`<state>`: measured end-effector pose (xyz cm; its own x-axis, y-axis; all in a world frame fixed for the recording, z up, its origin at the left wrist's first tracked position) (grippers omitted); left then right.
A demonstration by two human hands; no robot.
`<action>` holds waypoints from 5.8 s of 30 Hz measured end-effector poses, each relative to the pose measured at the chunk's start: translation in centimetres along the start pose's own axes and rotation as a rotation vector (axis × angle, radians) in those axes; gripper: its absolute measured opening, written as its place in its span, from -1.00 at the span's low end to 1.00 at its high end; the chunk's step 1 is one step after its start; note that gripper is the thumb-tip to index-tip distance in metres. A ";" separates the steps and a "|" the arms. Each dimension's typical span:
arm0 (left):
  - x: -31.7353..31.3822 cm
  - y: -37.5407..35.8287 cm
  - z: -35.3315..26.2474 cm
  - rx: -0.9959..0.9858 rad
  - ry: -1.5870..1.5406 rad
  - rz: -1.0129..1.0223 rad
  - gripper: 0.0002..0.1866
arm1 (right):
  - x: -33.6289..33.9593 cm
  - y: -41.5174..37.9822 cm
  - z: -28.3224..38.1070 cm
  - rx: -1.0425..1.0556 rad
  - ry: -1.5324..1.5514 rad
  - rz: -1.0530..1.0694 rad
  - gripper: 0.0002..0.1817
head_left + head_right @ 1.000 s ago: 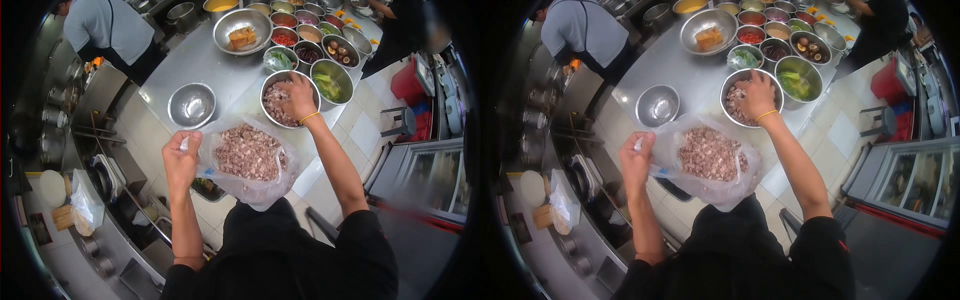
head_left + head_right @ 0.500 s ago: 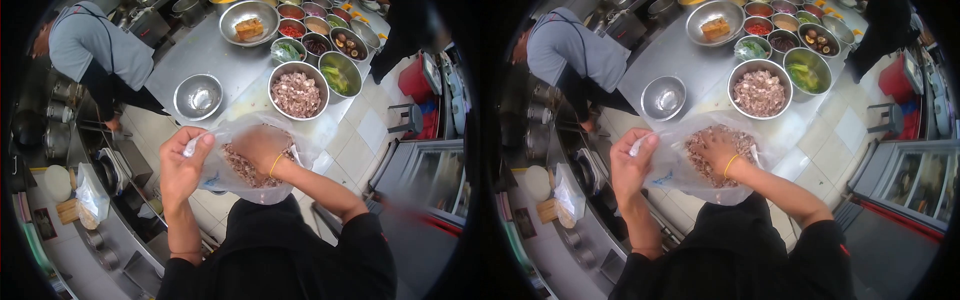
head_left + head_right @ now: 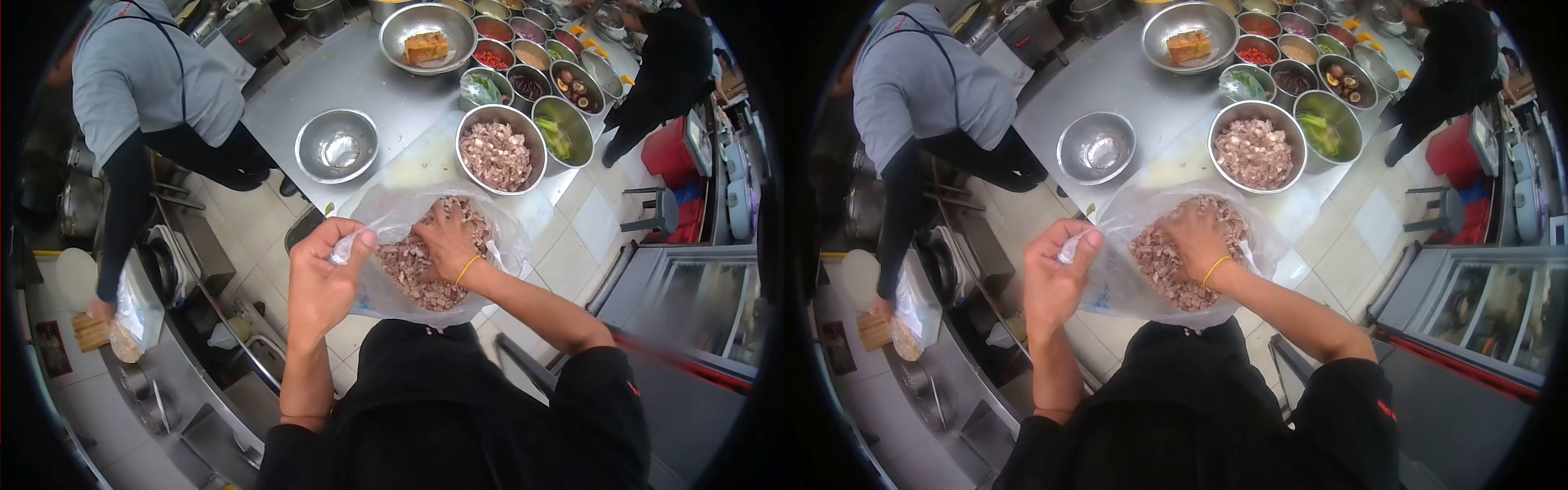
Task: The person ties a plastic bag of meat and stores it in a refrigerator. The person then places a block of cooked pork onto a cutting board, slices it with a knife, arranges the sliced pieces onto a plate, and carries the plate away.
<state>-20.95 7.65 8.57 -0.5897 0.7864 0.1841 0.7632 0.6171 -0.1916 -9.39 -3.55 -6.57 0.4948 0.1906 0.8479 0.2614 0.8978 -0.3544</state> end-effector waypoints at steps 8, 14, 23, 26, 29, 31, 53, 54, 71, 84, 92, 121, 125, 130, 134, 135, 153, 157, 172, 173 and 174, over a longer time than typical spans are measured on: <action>-1.6 0.0 0.5 -0.024 0.018 0.088 -0.82 | -0.6 0.1 0.0 -0.200 -0.148 -0.214 -0.23; -1.2 0.4 0.5 -0.136 0.055 0.070 -0.81 | 0.6 1.4 -2.9 -0.128 0.099 -0.144 -0.42; -0.3 0.0 2.4 -0.078 0.011 0.072 -0.81 | 0.0 -5.1 -2.6 -0.193 -0.032 -0.172 0.03; -2.3 0.3 2.5 -0.106 -0.027 0.142 -0.82 | -0.1 -5.0 -2.5 -0.172 0.109 -0.314 -0.07; -3.4 0.7 2.2 -0.090 -0.036 0.179 -0.83 | -3.0 -3.8 -2.3 -0.128 0.046 -0.272 -0.18; -3.7 0.9 2.2 -0.035 0.021 0.170 -0.82 | -2.6 -3.9 -2.3 -0.145 0.047 -0.302 -0.27; -3.3 0.0 4.3 0.126 -0.317 -0.203 -0.79 | 13.4 0.1 -14.5 -0.302 -0.009 -0.498 -0.36; -3.3 -0.3 4.1 0.125 -0.290 -0.236 -0.78 | 13.8 -0.4 -14.0 -0.242 -0.039 -0.594 -0.37; -12.1 1.7 5.7 -0.146 0.251 -0.111 -0.72 | 14.7 -6.5 -20.9 -0.433 0.279 -0.819 -0.69; -15.7 1.2 14.3 0.224 0.743 -0.192 -0.69 | 10.1 -5.4 -23.3 -0.379 1.381 -0.411 -0.82; -15.9 4.1 15.1 0.466 0.759 -0.035 -0.64 | 20.5 -24.0 -36.7 -0.165 1.730 -0.767 -0.76; -21.0 21.7 5.3 0.554 0.653 -0.868 -0.89 | 20.2 -3.1 -124.6 -1.166 1.554 -1.442 -0.88; -20.1 19.1 3.8 0.559 0.659 -0.957 -0.92 | 21.0 4.6 -127.1 -1.048 1.592 -1.170 -0.78; -19.1 11.1 1.6 0.552 0.637 -1.102 -0.94 | 16.5 11.3 -129.5 -0.922 1.498 -0.780 -0.44; -18.4 -0.3 0.6 0.468 0.569 -1.198 -0.93 | 4.1 8.0 -136.8 -0.691 1.207 -0.936 -0.58; -18.2 -2.8 1.1 0.439 0.538 -1.192 -0.93 | 1.6 3.9 -134.8 -0.586 1.248 -0.953 -0.60; -17.3 2.4 -11.4 0.046 0.463 -0.761 -0.49 | 17.3 -10.9 -34.6 0.639 0.902 -0.018 -0.66; -14.3 -0.1 -12.6 -0.045 0.352 -0.685 -0.48 | 15.9 -9.8 -14.3 1.155 0.705 -0.049 -0.57; -7.0 2.0 -13.0 -0.117 0.229 -0.577 -0.58 | 16.3 -7.6 -4.5 1.071 0.357 0.098 -0.90; -7.0 3.3 -14.0 -0.126 0.274 -0.540 -0.61 | 18.4 -8.2 -3.5 1.079 0.353 0.088 -0.90; -7.1 5.2 -14.8 -0.165 0.279 -0.463 -0.64 | 19.2 -7.8 -3.0 0.884 0.583 0.317 -0.90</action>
<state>-8.87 4.92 20.56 -0.7976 0.3838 0.4653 0.4861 0.8658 0.1190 0.56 -8.13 11.28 0.8102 0.4545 0.3701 -0.5156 0.8529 0.0814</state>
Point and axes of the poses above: each hand's wrist, its own y-axis towards the middle knuckle, its own x-axis out of the back of the hand, z = x × y, the point moved 8 cm from there along y, towards the middle knuckle, and after that the axes turned 6 degrees about z, right-handed, at the moved point
